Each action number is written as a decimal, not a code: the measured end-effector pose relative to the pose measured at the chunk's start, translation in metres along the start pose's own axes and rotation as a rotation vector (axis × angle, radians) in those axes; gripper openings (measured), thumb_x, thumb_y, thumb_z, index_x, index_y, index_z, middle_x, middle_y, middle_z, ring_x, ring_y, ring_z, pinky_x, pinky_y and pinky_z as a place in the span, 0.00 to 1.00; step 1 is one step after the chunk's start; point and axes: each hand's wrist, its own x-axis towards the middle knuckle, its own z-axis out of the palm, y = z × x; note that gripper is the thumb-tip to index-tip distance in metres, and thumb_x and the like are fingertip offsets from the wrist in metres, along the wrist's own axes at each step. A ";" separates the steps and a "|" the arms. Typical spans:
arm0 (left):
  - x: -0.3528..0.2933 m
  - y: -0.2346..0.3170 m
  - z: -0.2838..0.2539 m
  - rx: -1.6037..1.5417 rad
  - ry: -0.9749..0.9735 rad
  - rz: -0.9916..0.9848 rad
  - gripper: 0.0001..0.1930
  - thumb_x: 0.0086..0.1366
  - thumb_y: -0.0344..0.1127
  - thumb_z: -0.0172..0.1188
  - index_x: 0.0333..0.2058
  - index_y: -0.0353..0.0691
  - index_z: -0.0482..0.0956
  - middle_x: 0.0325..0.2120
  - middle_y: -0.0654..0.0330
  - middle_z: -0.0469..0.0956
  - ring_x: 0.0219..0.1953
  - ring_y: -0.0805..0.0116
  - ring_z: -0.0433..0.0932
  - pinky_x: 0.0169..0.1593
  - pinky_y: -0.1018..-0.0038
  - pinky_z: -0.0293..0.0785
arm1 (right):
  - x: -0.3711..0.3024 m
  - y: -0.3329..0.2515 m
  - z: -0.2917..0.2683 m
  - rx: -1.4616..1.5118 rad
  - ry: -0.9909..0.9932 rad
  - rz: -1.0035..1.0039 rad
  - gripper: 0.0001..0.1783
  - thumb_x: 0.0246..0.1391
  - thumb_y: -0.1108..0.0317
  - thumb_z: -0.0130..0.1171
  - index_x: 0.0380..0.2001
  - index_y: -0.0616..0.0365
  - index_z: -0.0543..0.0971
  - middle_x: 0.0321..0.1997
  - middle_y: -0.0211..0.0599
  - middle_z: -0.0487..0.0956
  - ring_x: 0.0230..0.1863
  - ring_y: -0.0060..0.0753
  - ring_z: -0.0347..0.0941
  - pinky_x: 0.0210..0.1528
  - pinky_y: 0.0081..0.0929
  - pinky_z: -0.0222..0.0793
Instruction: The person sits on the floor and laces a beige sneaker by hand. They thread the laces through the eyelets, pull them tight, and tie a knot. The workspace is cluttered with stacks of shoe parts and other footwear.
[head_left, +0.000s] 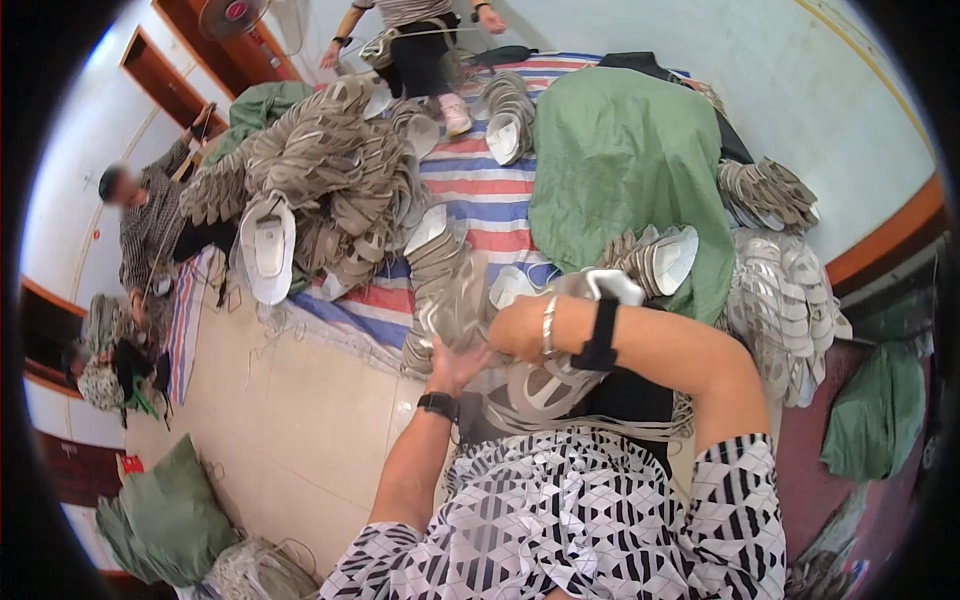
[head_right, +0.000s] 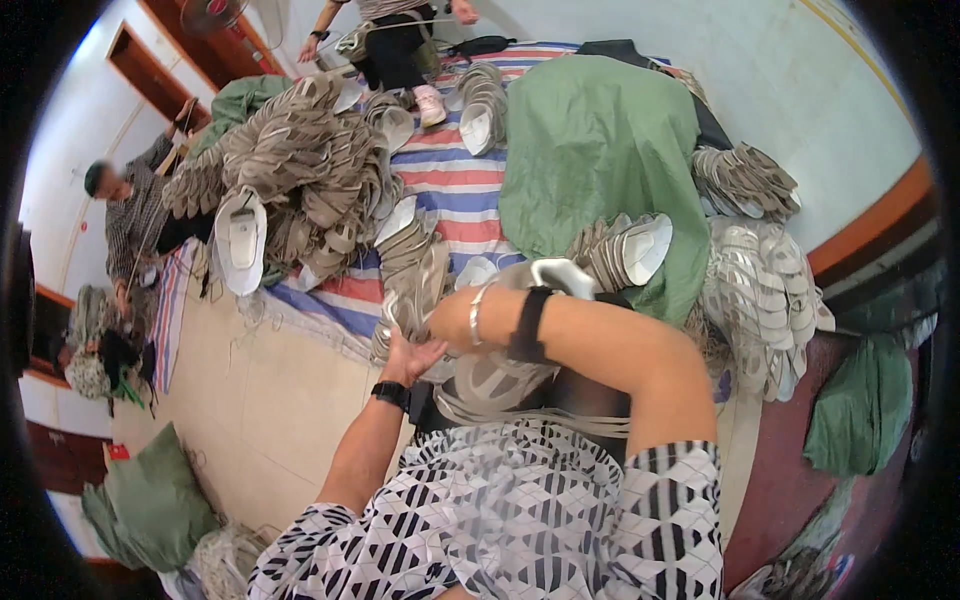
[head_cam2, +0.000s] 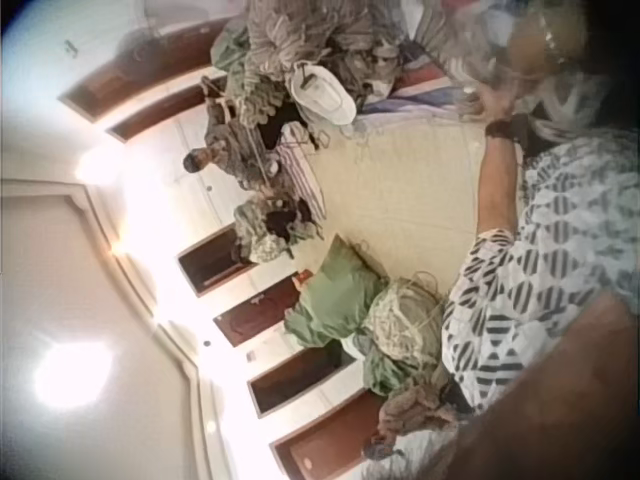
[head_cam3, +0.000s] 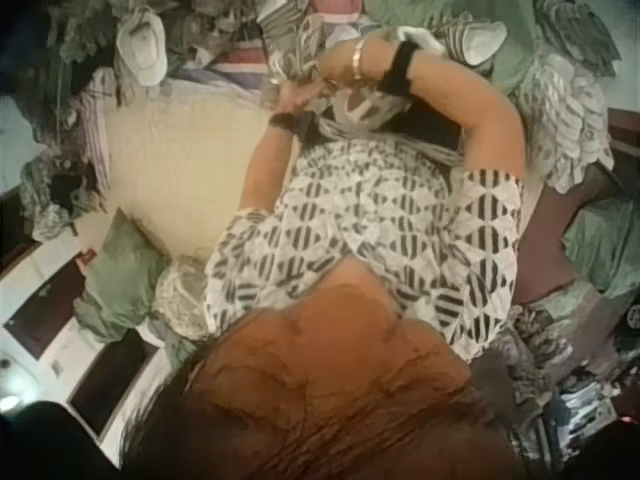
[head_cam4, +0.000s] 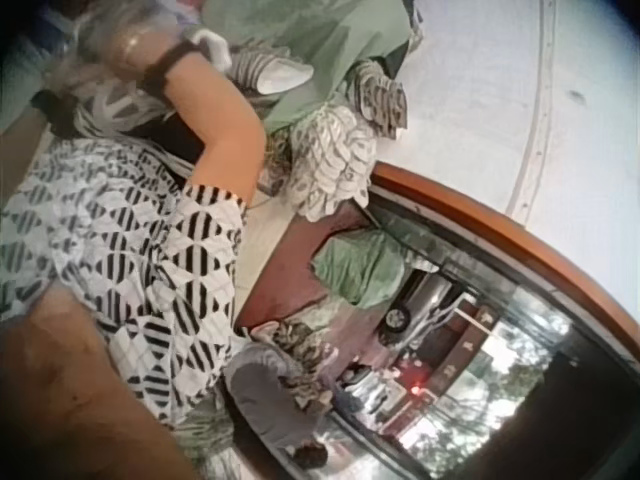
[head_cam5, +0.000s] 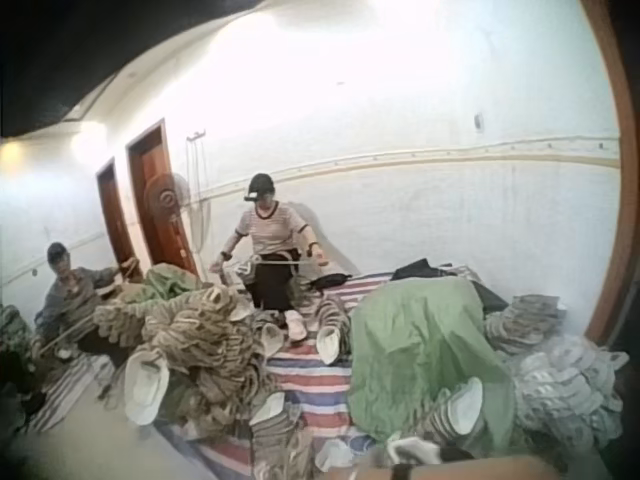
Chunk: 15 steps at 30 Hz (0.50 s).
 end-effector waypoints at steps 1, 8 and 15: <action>0.002 -0.001 0.006 0.053 0.037 -0.083 0.35 0.63 0.61 0.45 0.57 0.36 0.63 0.58 0.49 0.62 0.58 0.52 0.64 0.59 0.54 0.63 | 0.008 0.002 0.011 0.022 0.111 -0.057 0.16 0.34 0.70 0.65 0.33 0.57 0.80 0.36 0.41 0.80 0.41 0.43 0.77 0.38 0.40 0.72; -0.082 0.001 0.131 1.150 -0.815 0.632 0.26 0.66 0.47 0.50 0.57 0.38 0.66 0.52 0.56 0.72 0.56 0.64 0.67 0.59 0.69 0.61 | 0.018 -0.016 0.050 -0.119 0.440 -0.060 0.08 0.39 0.68 0.62 0.27 0.50 0.83 0.34 0.37 0.81 0.40 0.40 0.77 0.40 0.39 0.68; -0.056 -0.034 0.169 2.010 -0.898 0.835 0.28 0.55 0.48 0.64 0.48 0.33 0.71 0.41 0.53 0.74 0.44 0.68 0.72 0.48 0.72 0.68 | -0.021 -0.038 0.089 -0.121 0.840 0.023 0.10 0.39 0.66 0.57 0.28 0.52 0.81 0.35 0.36 0.77 0.39 0.38 0.73 0.40 0.36 0.66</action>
